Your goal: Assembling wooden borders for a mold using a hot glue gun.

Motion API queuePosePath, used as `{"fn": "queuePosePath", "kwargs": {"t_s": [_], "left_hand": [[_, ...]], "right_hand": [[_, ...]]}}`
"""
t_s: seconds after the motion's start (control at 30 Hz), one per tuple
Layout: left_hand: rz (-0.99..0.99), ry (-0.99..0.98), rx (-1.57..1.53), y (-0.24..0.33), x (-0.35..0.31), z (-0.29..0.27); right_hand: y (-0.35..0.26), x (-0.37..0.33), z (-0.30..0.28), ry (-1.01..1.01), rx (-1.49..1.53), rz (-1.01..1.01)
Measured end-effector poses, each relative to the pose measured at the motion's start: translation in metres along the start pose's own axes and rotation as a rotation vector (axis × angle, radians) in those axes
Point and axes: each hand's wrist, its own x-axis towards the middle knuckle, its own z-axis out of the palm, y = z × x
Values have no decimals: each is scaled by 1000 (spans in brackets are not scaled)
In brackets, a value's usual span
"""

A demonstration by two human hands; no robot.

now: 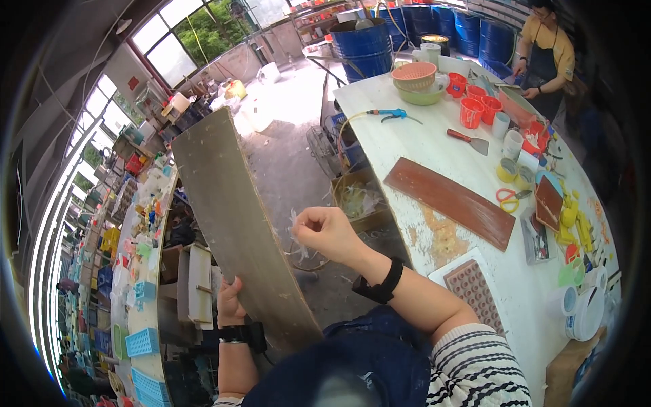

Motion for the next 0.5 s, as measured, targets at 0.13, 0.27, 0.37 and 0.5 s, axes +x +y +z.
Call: {"fn": "queuePosePath", "kwargs": {"t_s": [0.13, 0.27, 0.37, 0.5], "left_hand": [[18, -7, -8, -1, 2, 6], [17, -16, 11, -2, 5, 7], [12, -5, 21, -4, 6, 7], [-6, -8, 24, -7, 8, 0]], "right_hand": [[10, -1, 0, -59, 97, 149], [6, 4, 6, -128, 230, 200], [-2, 8, 5, -148, 316, 226], [-3, 10, 2, -98, 137, 137]]}}
